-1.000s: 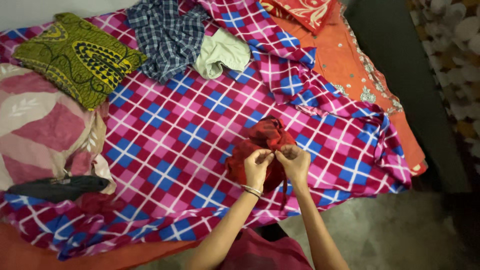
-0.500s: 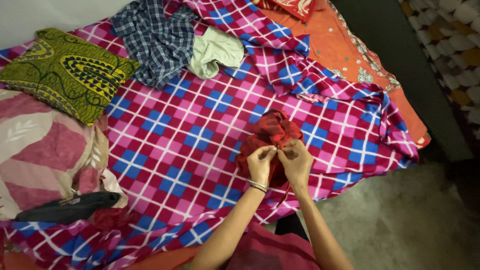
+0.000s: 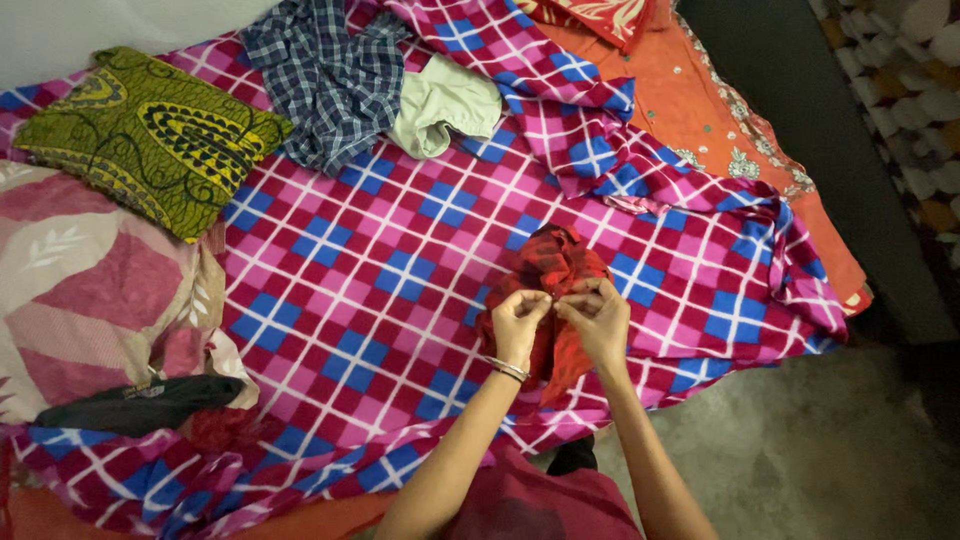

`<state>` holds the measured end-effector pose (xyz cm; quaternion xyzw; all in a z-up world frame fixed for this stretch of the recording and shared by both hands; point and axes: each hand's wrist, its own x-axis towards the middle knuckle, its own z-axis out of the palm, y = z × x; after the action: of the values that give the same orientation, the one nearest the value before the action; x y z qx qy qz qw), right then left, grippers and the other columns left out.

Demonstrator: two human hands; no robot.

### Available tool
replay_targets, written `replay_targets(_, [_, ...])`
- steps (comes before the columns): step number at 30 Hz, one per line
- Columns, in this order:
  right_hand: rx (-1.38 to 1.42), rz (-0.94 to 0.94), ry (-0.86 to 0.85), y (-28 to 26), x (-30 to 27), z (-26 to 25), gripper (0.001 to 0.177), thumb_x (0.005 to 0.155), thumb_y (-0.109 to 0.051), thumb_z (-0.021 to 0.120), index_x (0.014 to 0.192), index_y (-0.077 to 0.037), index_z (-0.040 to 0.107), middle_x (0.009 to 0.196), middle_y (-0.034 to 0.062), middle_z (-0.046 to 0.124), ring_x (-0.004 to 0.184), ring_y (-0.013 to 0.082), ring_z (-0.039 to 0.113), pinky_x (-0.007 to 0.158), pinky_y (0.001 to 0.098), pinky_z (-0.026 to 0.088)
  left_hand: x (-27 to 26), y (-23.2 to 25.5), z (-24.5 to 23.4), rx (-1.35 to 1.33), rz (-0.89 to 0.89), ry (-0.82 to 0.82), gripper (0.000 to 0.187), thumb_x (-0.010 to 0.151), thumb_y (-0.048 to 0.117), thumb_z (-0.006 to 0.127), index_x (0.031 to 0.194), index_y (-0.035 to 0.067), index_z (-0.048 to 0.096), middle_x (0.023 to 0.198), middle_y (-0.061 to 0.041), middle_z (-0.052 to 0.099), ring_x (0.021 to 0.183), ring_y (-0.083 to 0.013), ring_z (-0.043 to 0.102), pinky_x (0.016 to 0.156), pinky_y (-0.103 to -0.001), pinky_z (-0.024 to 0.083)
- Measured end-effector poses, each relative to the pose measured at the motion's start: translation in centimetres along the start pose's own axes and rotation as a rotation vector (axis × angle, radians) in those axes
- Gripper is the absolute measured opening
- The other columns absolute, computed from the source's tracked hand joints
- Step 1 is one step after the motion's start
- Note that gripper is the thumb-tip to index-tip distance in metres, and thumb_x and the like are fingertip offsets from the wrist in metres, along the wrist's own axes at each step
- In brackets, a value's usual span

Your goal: The person picks up a red checkered shirt from a bed, spreads it out, and folds it into a square shape.

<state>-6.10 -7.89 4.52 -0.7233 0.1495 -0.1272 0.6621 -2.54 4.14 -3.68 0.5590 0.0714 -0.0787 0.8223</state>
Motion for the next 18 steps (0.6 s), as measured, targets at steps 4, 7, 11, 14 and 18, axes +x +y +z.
replay_targets(4, [-0.083,-0.016,-0.029,0.5,0.8,-0.6,0.035,0.080,0.007,0.081,0.107,0.001,0.058,0.088,0.0122,0.076,0.079,0.0143,0.073,0.071,0.0259,0.059,0.1,0.5,0.1,-0.028,-0.085,-0.049,0.007,0.089,0.007,0.077,0.094,0.002,0.077,0.084,-0.001,0.074,0.072,-0.0059,0.064,0.063,-0.021,0.049])
replay_targets(7, [-0.051,-0.056,-0.043,0.4,1.0,-0.1,0.031,0.082,0.008,0.079,0.105,0.001,0.060,0.088,0.0099,0.074,0.080,0.0140,0.071,0.071,0.0260,0.058,0.1,1.5,0.4,-0.066,-0.191,-0.044,0.012,0.089,0.015,0.077,0.092,0.003,0.077,0.082,-0.001,0.074,0.070,-0.0066,0.065,0.062,-0.022,0.051])
replay_targets(11, [-0.149,-0.130,-0.024,-0.9,0.5,0.4,0.028,0.083,0.006,0.079,0.104,-0.001,0.062,0.091,0.0063,0.072,0.082,0.0131,0.071,0.073,0.0254,0.059,0.6,1.9,0.9,0.028,-0.195,-0.094,0.018,0.088,0.019,0.083,0.090,0.002,0.076,0.082,-0.001,0.074,0.069,-0.0069,0.065,0.063,-0.022,0.052])
replay_targets(14, [-0.336,-0.220,0.018,-1.5,0.4,0.4,0.031,0.080,0.008,0.079,0.106,0.000,0.063,0.090,0.0067,0.074,0.081,0.0133,0.072,0.073,0.0264,0.058,1.6,1.4,1.2,0.008,-0.252,-0.116,0.018,0.087,0.017,0.084,0.091,0.001,0.077,0.081,-0.003,0.073,0.069,-0.0085,0.065,0.063,-0.023,0.053])
replay_targets(18, [-0.170,-0.229,0.028,-0.4,0.8,0.3,0.028,0.083,0.003,0.079,0.105,0.001,0.063,0.093,0.0064,0.073,0.085,0.0134,0.072,0.077,0.0263,0.059,1.7,1.4,1.6,-0.046,-0.273,-0.100,0.017,0.086,0.018,0.081,0.091,0.002,0.077,0.083,-0.002,0.075,0.070,-0.0091,0.070,0.066,-0.023,0.058])
